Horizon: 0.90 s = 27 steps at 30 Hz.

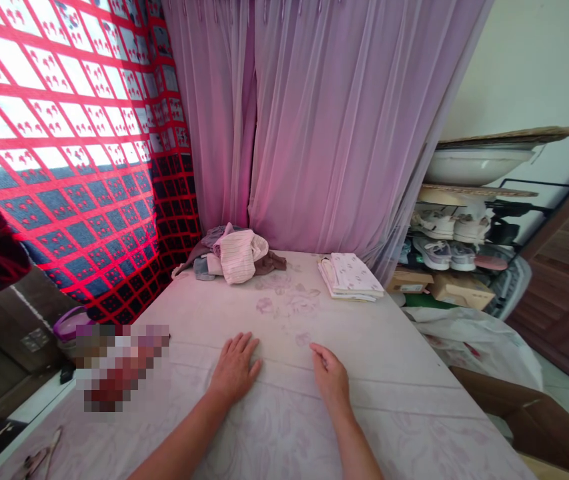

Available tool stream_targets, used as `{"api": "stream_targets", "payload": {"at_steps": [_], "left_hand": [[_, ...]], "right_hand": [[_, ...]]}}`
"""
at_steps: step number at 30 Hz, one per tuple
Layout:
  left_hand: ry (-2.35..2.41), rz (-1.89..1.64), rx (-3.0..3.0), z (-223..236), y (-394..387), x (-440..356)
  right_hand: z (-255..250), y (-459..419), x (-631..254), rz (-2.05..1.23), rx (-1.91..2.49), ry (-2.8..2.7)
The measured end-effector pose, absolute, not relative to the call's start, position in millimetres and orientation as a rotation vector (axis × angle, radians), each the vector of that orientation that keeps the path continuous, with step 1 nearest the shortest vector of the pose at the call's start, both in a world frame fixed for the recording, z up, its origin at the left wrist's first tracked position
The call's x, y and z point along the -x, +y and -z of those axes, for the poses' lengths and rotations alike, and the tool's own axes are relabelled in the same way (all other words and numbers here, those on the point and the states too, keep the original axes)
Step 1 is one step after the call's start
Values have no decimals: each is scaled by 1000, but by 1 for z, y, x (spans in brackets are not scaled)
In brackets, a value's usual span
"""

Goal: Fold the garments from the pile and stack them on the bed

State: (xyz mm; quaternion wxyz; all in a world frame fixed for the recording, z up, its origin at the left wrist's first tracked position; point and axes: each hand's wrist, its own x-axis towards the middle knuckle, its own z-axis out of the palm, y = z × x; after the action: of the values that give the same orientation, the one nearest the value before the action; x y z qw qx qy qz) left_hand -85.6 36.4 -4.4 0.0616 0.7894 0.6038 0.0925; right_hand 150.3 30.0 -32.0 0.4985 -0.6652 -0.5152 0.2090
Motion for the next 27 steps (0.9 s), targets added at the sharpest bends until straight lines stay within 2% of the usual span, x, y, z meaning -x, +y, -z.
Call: {"api": "stream_targets", "payload": {"at_steps": [5,15,27], "left_hand": [[1820,-282,-2374,6,58,94],[2163,-192,-2445,-47,172,121],[2183,-86,-2555,-36,227,119]], "right_hand": [[33,40,-146,-506,1491,-1155],[36,42,-150,-586,1474,-1079],[37,41,-146,-516,1539,-1220]]}}
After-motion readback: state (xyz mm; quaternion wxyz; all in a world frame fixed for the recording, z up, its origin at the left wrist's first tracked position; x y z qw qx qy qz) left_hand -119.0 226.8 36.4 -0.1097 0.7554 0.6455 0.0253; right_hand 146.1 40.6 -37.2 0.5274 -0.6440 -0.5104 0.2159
